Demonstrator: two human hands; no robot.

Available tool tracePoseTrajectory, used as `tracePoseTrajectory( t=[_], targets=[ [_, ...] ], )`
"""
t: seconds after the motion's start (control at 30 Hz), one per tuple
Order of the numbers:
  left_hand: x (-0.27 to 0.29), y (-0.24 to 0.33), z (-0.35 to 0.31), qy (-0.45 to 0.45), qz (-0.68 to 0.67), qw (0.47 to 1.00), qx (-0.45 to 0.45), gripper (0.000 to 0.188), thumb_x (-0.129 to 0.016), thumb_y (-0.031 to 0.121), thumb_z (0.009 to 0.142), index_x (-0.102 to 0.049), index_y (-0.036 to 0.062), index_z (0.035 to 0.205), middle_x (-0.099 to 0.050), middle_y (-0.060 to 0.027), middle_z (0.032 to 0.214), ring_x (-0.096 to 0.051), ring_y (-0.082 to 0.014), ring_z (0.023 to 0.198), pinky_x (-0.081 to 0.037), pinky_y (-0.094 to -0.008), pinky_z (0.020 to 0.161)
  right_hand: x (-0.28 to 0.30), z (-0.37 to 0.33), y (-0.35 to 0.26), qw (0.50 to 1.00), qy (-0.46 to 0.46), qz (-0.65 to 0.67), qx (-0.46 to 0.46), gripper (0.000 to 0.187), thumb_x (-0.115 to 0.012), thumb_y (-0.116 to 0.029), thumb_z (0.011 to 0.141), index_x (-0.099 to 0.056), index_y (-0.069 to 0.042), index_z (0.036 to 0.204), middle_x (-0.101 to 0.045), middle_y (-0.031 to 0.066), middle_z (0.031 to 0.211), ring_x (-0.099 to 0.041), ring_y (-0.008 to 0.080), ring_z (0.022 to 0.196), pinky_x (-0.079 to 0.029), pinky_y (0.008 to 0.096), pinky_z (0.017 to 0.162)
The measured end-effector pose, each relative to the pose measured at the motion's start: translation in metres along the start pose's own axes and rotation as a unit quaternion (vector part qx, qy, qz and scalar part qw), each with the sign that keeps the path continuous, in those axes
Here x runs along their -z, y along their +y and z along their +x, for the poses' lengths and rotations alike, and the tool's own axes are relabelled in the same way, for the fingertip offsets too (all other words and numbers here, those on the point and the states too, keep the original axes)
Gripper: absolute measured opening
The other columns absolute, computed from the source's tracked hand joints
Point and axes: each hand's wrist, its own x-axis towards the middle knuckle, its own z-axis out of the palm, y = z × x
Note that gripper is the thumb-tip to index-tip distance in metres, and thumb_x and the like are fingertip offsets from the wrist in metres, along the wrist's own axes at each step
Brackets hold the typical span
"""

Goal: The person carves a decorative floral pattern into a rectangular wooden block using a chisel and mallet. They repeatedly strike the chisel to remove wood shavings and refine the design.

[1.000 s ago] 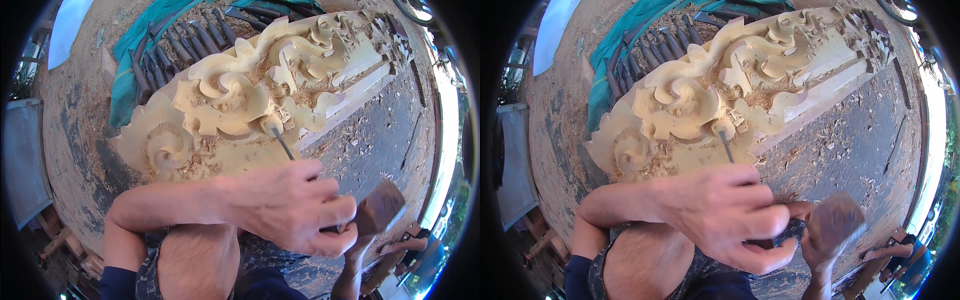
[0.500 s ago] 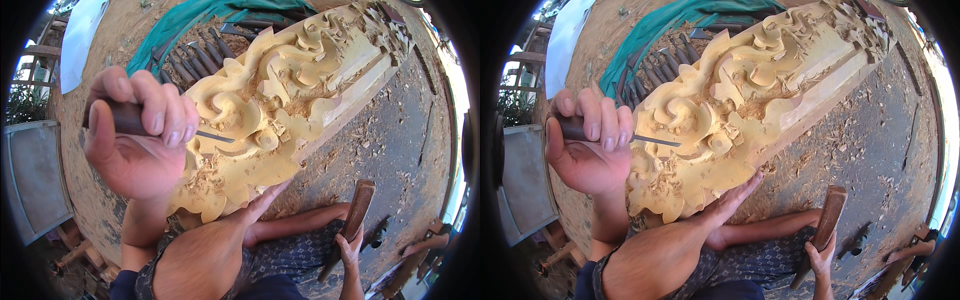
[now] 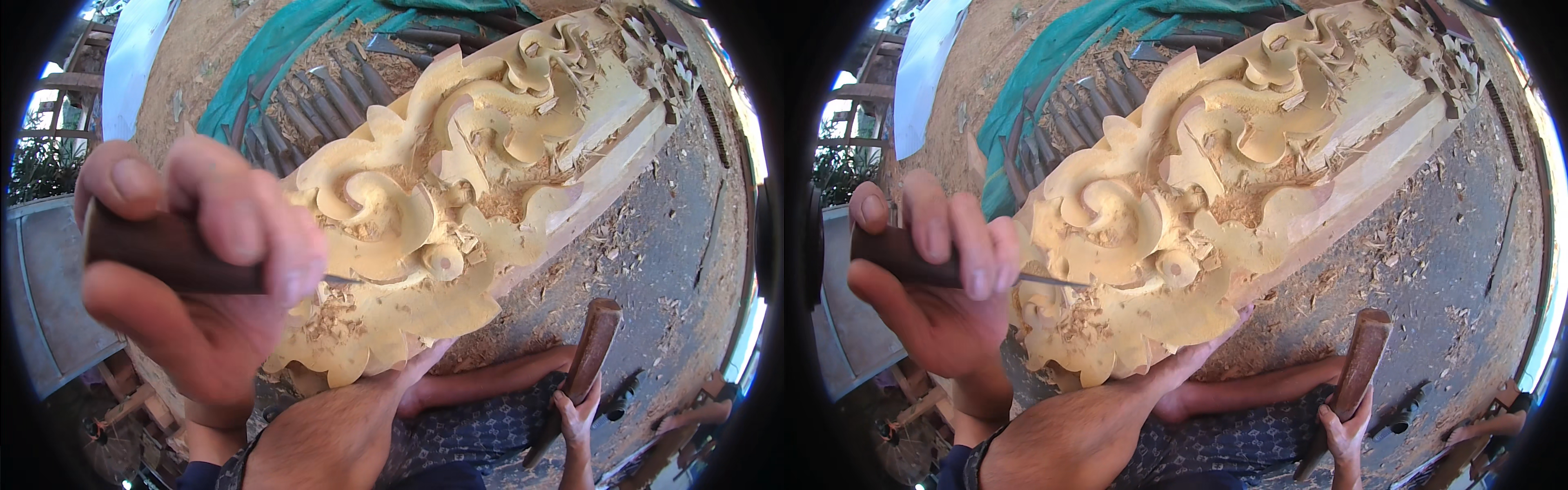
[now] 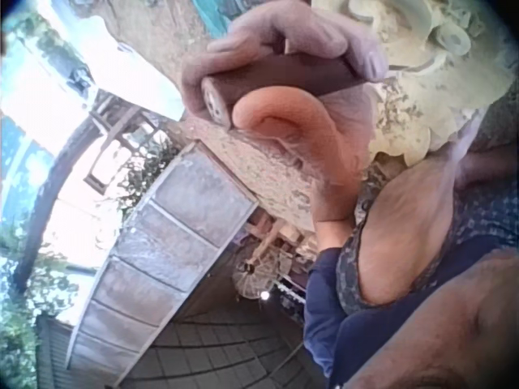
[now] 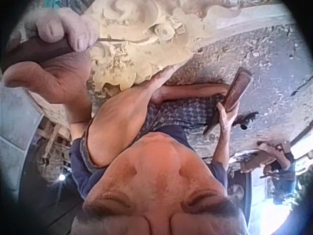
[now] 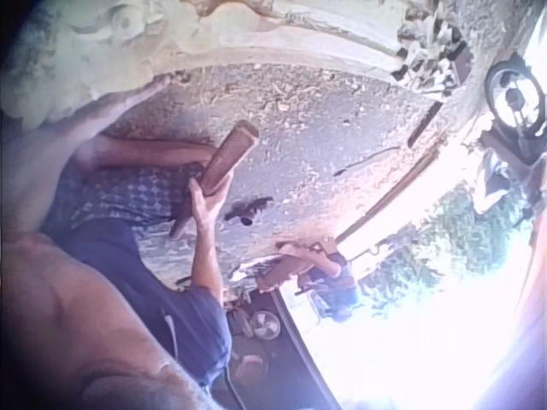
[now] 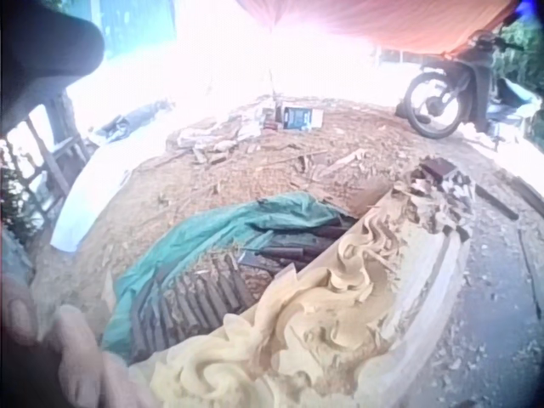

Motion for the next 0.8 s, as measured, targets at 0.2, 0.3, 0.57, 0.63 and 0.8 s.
tracePoseTrajectory(
  t=[0.2,0.3,0.57,0.63,0.8],
  targets=[
    [-0.077,-0.03,-0.021,-0.32,0.274,0.889,-0.182,0.028,-0.077,0.033,0.086,-0.064,0.0086,0.082,-0.048,-0.0001,0.067,-0.051,-0.0148,0.056,-0.037,-0.0297,0.051,-0.004,0.0,-0.019,0.937,0.153,-0.22,0.226,0.082,-0.088,-0.013,0.069,-0.045,-0.002,0.138,-0.06,0.0141,0.119,-0.06,0.0245,0.107,-0.048,0.0398,0.098],
    [-0.087,-0.049,-0.059,-0.451,0.338,0.796,-0.22,0.028,-0.073,0.027,0.08,-0.054,0.0095,0.069,-0.045,0.0001,0.064,-0.049,-0.0145,0.054,-0.037,-0.0309,0.05,0.002,0.007,-0.05,0.822,0.064,-0.364,0.434,0.071,-0.086,-0.007,0.077,-0.044,-0.009,0.134,-0.064,0.0143,0.104,-0.063,0.0257,0.091,-0.052,0.0405,0.082],
    [-0.07,-0.079,-0.067,-0.446,0.372,0.79,-0.195,0.03,-0.069,0.024,0.075,-0.044,0.0141,0.062,-0.039,0.002,0.058,-0.049,-0.0134,0.052,-0.037,-0.0314,0.048,-0.018,0.008,-0.07,0.761,0.002,-0.356,0.543,0.064,-0.088,-0.015,0.082,-0.045,-0.013,0.129,-0.063,0.0101,0.094,-0.061,0.0269,0.072,-0.049,0.0397,0.062],
    [-0.069,-0.081,-0.066,-0.442,0.369,0.794,-0.195,0.03,-0.069,0.025,0.075,-0.044,0.015,0.062,-0.039,0.0023,0.058,-0.049,-0.0131,0.052,-0.036,-0.031,0.048,-0.021,0.009,-0.07,0.758,0.0,-0.36,0.544,0.064,-0.088,-0.015,0.081,-0.045,-0.013,0.129,-0.063,0.0103,0.094,-0.061,0.0273,0.072,-0.049,0.04,0.061],
    [-0.068,-0.079,-0.065,-0.437,0.364,0.798,-0.197,0.03,-0.067,0.025,0.075,-0.043,0.0146,0.061,-0.04,0.0017,0.057,-0.049,-0.0137,0.052,-0.036,-0.031,0.047,-0.03,0.014,-0.085,0.757,-0.026,-0.34,0.557,0.063,-0.088,-0.013,0.08,-0.046,-0.015,0.127,-0.061,0.0104,0.093,-0.062,0.0274,0.072,-0.049,0.0408,0.059]
  ],
)
